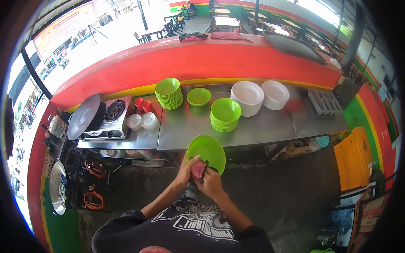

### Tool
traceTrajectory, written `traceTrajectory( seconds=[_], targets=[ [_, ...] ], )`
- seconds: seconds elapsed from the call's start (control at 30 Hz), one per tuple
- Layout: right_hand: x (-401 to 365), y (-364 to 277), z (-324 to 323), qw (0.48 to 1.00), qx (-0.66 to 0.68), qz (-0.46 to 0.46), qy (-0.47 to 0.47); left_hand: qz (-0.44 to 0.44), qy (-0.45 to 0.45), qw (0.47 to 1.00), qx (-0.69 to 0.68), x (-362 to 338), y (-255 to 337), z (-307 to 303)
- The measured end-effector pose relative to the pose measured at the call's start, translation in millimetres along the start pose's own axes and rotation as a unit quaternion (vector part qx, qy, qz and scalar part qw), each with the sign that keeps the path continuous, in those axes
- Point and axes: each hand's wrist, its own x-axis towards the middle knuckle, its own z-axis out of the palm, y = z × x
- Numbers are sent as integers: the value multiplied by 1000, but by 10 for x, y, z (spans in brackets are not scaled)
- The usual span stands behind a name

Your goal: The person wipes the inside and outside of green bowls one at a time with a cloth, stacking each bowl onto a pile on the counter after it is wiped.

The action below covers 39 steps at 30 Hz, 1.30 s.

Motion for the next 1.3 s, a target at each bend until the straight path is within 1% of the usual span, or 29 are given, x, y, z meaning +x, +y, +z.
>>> traceTrajectory(
  seconds=[0.1, 0.2, 0.27, 0.3, 0.4, 0.43, 0.53, 0.6, 0.7, 0.73, 0.8, 0.87, 0.97, 1.0, 1.07, 1.13, 1.17, 1.27, 1.3],
  targets=[
    [-15, -19, -2, 999, 9, 27, -29, -2, -20, 999, 33, 88, -63, -178],
    [-68, 84, -90, 997, -22, -72, 3, -45, -82, 995, 16, 141, 95, -326],
    [-136, 298, -162, 992, -28, -119, 12, -34, -105, 990, 89, 88, 284, -276],
    [-133, 306, -203, 990, -32, -139, 17, -31, -118, 985, 125, 57, 325, -248],
    [-180, 168, -255, 993, -24, -106, 36, -19, -81, 994, 69, 33, 29, -162],
    [-191, 117, -204, 996, -16, -77, 38, -18, -67, 996, 50, 17, -29, -123],
    [-369, 4, -79, 999, 14, 4, 30, -79, -42, 994, 68, -110, -86, 17],
    [-478, 24, -69, 998, 41, 37, 13, -78, -68, 994, 37, -42, -256, -93],
    [-593, 172, -210, 998, 5, -56, 37, -95, -100, 990, 19, -29, -253, -200],
    [-626, 210, -209, 998, 4, -54, 43, -103, -111, 988, 20, -21, -217, -189],
    [-670, 236, -211, 998, 5, -46, 53, -98, -94, 990, 41, -81, -173, -92],
    [-667, 134, -188, 998, 21, -7, 58, -84, -73, 992, 58, -175, -101, -16],
    [-646, -107, 10, 993, 66, 61, 71, -81, -81, 979, 166, -328, 13, 44],
    [-655, -163, 86, 990, 81, 84, 78, -66, -86, 980, 169, -354, 2, 20],
    [-674, -174, 266, 989, 108, 51, 84, -27, -109, 978, 174, -281, 4, -72],
    [-652, -40, 366, 989, 115, 10, 95, -51, -104, 983, 142, -132, -82, -300],
    [-585, 11, 331, 990, 98, -9, 97, -67, -99, 984, 128, -61, -81, -397],
    [-609, 134, 207, 994, 57, -46, 84, -115, -110, 981, 110, -44, 186, -419],
    [-612, 196, 195, 994, 46, -52, 78, -117, -107, 981, 115, -45, 209, -413]
  ],
)
